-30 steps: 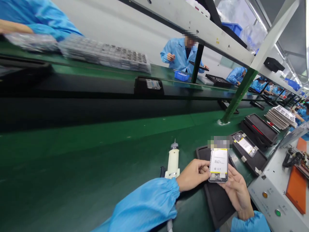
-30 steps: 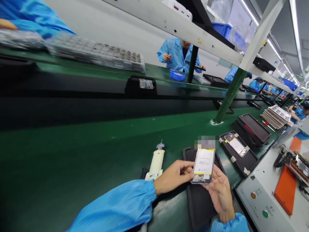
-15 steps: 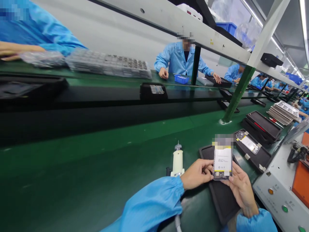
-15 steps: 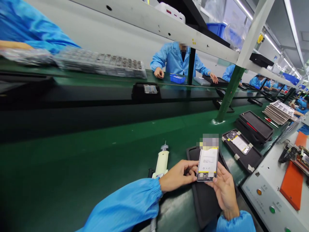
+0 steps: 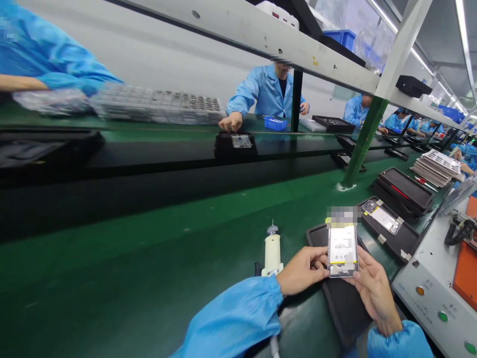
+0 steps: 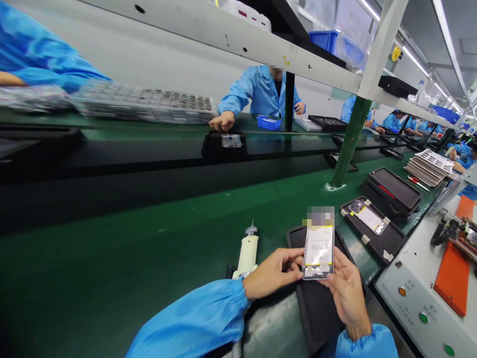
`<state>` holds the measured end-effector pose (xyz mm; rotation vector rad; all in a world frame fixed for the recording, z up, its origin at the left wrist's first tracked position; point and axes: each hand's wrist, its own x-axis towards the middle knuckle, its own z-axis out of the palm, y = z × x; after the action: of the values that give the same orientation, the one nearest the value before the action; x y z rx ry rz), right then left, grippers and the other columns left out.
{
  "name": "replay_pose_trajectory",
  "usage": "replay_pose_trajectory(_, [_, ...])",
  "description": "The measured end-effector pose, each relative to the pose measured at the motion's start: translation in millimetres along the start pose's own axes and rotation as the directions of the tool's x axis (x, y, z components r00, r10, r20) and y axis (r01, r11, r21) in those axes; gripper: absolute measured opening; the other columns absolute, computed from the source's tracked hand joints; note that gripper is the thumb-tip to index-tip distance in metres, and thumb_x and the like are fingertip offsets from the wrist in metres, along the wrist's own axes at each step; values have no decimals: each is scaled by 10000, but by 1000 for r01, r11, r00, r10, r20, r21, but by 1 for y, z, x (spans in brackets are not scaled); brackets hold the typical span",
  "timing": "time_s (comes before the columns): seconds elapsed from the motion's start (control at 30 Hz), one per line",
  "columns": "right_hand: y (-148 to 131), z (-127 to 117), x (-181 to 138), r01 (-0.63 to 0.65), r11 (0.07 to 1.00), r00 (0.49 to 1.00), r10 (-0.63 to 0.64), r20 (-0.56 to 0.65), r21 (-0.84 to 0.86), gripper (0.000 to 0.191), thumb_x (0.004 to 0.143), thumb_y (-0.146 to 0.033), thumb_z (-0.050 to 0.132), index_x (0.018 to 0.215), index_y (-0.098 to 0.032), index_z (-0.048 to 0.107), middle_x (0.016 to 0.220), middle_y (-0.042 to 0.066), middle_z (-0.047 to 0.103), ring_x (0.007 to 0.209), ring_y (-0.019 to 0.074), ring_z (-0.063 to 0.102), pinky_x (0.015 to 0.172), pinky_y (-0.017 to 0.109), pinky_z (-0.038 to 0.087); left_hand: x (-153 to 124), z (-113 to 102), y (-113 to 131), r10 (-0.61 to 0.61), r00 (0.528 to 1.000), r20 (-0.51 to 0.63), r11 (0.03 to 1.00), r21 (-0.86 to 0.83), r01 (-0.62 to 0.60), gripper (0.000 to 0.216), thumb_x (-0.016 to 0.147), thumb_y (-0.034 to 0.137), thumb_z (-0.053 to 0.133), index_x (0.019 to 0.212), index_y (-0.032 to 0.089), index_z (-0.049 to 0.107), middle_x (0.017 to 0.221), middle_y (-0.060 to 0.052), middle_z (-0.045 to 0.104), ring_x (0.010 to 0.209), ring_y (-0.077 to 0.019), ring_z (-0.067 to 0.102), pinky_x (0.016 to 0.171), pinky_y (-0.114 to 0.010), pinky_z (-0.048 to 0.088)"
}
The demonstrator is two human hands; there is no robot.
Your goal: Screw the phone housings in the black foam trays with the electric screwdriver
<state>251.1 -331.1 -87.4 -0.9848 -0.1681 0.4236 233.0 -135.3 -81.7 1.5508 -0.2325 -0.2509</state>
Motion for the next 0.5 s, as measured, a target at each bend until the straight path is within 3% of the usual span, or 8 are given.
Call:
replay_pose_trajectory(0.17, [2, 9, 1, 44, 997, 998, -46, -32, -58, 614, 613, -212, 841, 1188, -206, 624, 1229, 120, 638, 1134, 303, 596, 976, 508, 469, -1, -1, 2, 15, 1000, 15, 1000, 10, -15, 458, 672, 232, 649, 1117, 126, 675, 817, -30, 677, 618, -86, 474, 554, -185, 331])
replay_pose_trajectory(0.27, [5, 8, 5, 51, 995, 995, -58, -77, -91, 640, 651, -274, 826, 1239, -199, 586, 1231, 133, 635, 1065, 306, 634, 902, 508, 522, -1, -2, -1, 0, 1000, 17, 1000, -6, 0, 469, 670, 236, 664, 1123, 118, 672, 824, -32, 680, 627, -86, 491, 571, -192, 353])
replay_pose_trajectory(0.37, [5, -4, 6, 93, 967, 984, -125, -126, -238, 585, 711, -331, 774, 1250, -194, 590, 1220, 139, 639, 1043, 320, 644, 860, 522, 544, 1, -3, -10, -63, 995, -71, 997, -50, 60, 542, 619, 240, 714, 1137, 92, 653, 828, -41, 680, 628, -90, 520, 611, -216, 400])
replay_pose_trajectory(0.43, [4, -14, 1, 199, 839, 946, -299, -122, -507, 488, 778, -289, 702, 1250, -207, 609, 1259, 118, 619, 1141, 314, 595, 967, 516, 490, 2, -3, -17, -110, 982, -157, 989, -117, 92, 609, 588, 268, 747, 1152, 74, 623, 815, -45, 679, 627, -104, 555, 648, -250, 443])
replay_pose_trajectory(0.5, [3, -23, -7, 294, 551, 892, -451, 18, -781, 423, 851, -212, 586, 1273, -230, 601, 1307, 86, 588, 1227, 283, 536, 1070, 476, 411, 4, -1, -20, -140, 964, -227, 980, -168, 103, 598, 582, 324, 754, 1106, 69, 617, 788, -45, 673, 613, -122, 588, 655, -279, 472])
